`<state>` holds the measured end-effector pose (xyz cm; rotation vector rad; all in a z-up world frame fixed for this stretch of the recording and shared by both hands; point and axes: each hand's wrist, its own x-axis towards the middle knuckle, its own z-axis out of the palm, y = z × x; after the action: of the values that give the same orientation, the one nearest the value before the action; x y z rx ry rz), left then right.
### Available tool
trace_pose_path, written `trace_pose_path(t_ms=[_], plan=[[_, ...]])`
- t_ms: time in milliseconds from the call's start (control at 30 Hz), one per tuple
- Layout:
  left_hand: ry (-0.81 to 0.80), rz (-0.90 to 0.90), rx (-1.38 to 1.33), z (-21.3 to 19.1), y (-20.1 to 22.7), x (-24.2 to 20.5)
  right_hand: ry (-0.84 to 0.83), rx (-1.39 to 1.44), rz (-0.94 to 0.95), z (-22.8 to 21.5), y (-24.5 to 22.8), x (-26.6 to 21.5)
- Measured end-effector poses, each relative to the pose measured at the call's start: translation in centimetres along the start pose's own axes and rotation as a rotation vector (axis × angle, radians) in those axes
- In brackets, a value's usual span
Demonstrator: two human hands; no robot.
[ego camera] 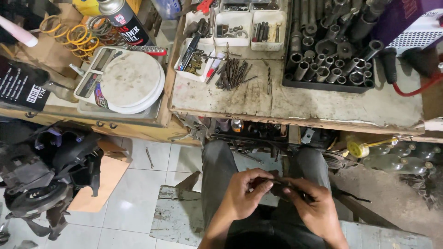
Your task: The person sits at a cluttered workbench and assembles small mechanical parts by hand. They pick up a small metal pin from a tray and insert it into a dark metal component held in their lap, repeating the process with additional pins.
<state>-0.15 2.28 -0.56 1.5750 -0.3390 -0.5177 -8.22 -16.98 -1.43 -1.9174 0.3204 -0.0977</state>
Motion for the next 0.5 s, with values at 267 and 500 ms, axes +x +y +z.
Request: trace_pose_path(t_ms=[267, 500], plan=[[-0.015, 0.124, 0.048, 0.1, 1.6, 0.3, 0.023, 0.024, -0.037, 0.1, -2.1, 0.4], [0.042, 0.261, 0.124, 1.0, 2.6, 0.3, 0.195, 0.021, 0.227, 0.9, 0.0, -0.6]])
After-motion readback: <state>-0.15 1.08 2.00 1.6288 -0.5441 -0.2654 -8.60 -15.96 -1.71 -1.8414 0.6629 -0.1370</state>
